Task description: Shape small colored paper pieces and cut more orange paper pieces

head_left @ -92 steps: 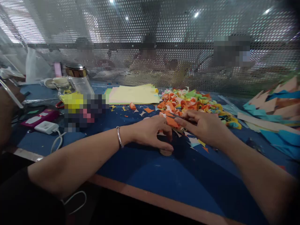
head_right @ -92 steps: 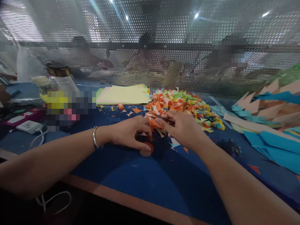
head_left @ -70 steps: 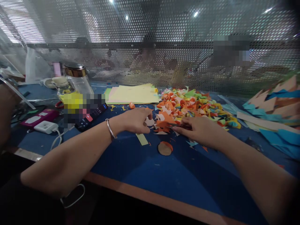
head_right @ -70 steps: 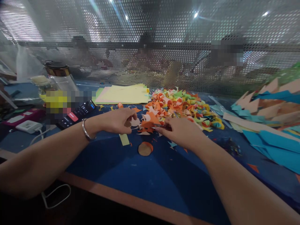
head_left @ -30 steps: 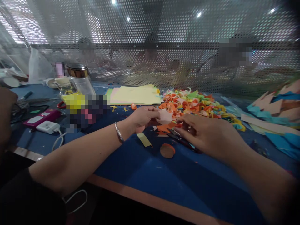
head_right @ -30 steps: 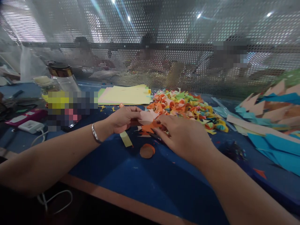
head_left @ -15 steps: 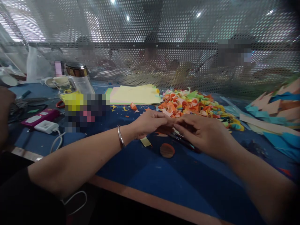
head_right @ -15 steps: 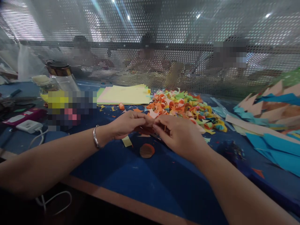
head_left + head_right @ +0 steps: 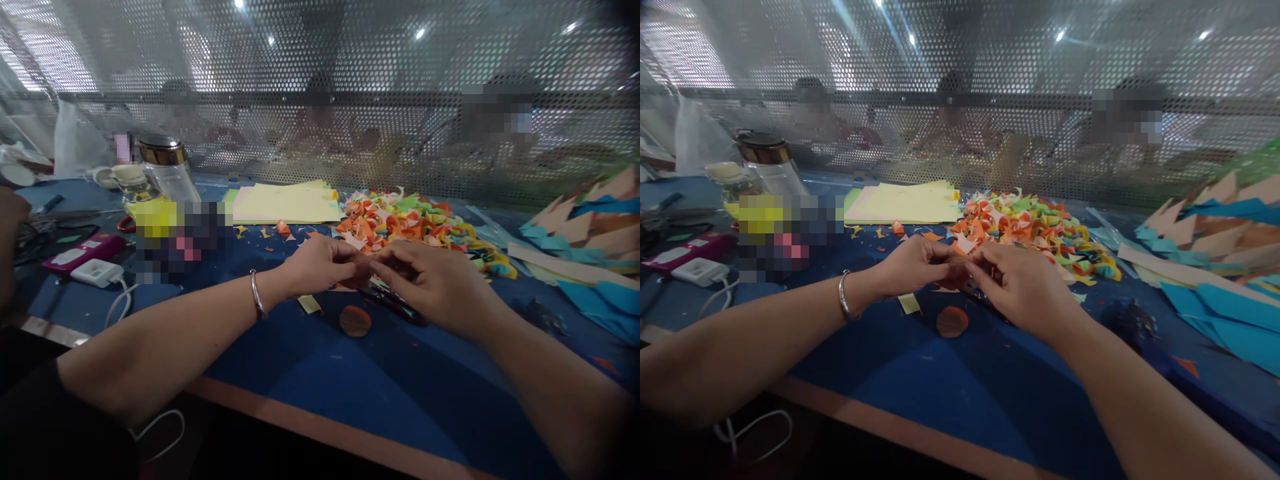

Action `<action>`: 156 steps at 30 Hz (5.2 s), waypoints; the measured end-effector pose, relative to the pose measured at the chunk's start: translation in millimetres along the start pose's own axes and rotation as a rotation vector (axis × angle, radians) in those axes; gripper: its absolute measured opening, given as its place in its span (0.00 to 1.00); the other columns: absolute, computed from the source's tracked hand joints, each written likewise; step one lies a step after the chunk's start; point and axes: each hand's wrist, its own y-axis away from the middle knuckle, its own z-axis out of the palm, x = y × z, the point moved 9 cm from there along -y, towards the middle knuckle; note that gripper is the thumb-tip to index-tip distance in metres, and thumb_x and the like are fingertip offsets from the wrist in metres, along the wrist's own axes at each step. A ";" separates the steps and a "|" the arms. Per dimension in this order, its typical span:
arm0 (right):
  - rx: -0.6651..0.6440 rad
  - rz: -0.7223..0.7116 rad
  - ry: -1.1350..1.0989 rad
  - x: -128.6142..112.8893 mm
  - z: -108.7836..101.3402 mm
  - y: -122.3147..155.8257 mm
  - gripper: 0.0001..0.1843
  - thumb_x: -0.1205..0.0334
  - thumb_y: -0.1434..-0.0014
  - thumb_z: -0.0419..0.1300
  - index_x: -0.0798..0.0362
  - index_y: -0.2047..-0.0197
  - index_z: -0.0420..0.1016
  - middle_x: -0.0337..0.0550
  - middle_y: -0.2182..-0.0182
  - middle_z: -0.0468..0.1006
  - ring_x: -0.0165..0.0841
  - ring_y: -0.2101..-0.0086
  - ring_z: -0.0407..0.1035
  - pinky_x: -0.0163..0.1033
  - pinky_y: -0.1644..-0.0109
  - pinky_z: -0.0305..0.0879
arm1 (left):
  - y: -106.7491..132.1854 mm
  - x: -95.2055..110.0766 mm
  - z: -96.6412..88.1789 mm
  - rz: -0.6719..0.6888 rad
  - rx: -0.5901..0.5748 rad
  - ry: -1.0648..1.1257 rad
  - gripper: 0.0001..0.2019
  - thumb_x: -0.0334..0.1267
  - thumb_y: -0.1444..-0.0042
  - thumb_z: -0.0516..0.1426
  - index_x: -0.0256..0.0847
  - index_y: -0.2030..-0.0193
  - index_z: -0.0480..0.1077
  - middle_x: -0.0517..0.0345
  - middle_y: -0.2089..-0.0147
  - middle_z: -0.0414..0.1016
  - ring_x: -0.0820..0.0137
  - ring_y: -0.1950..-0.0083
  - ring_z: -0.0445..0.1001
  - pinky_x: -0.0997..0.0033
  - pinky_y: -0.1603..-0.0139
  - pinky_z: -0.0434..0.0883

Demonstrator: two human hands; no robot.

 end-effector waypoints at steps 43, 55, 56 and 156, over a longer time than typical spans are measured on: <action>-0.086 0.079 -0.257 6.5 2.3 -2.1 0.28 0.32 0.35 0.55 0.50 0.66 0.76 0.38 0.81 0.73 0.31 0.80 0.67 0.36 0.77 0.60 | 2.8 14.1 6.0 0.068 -0.026 0.116 0.05 0.27 0.36 0.57 0.40 0.60 0.67 0.61 0.71 0.79 0.75 0.70 0.80 0.72 0.60 0.76; -0.144 0.140 -0.237 16.2 5.2 1.6 0.30 0.29 0.36 0.53 0.50 0.66 0.74 0.37 0.83 0.72 0.30 0.83 0.66 0.36 0.78 0.60 | 4.6 14.4 4.4 0.082 -0.121 0.150 0.10 0.30 0.39 0.61 0.40 0.52 0.68 0.57 0.67 0.83 0.70 0.66 0.84 0.68 0.58 0.80; -0.151 0.140 -0.244 16.2 5.3 1.5 0.30 0.30 0.36 0.53 0.50 0.66 0.74 0.37 0.84 0.72 0.30 0.83 0.66 0.37 0.78 0.60 | 5.0 14.9 4.5 0.082 -0.135 0.149 0.11 0.30 0.39 0.62 0.40 0.52 0.68 0.56 0.67 0.83 0.69 0.65 0.84 0.68 0.58 0.80; -0.021 0.163 -0.303 23.1 11.3 -1.3 0.24 0.37 0.38 0.62 0.50 0.64 0.79 0.41 0.76 0.77 0.29 0.80 0.65 0.37 0.78 0.58 | -5.8 -8.1 -3.3 0.047 0.052 0.142 0.10 0.38 0.52 0.72 0.37 0.66 0.79 0.61 0.69 0.81 0.76 0.66 0.80 0.69 0.53 0.77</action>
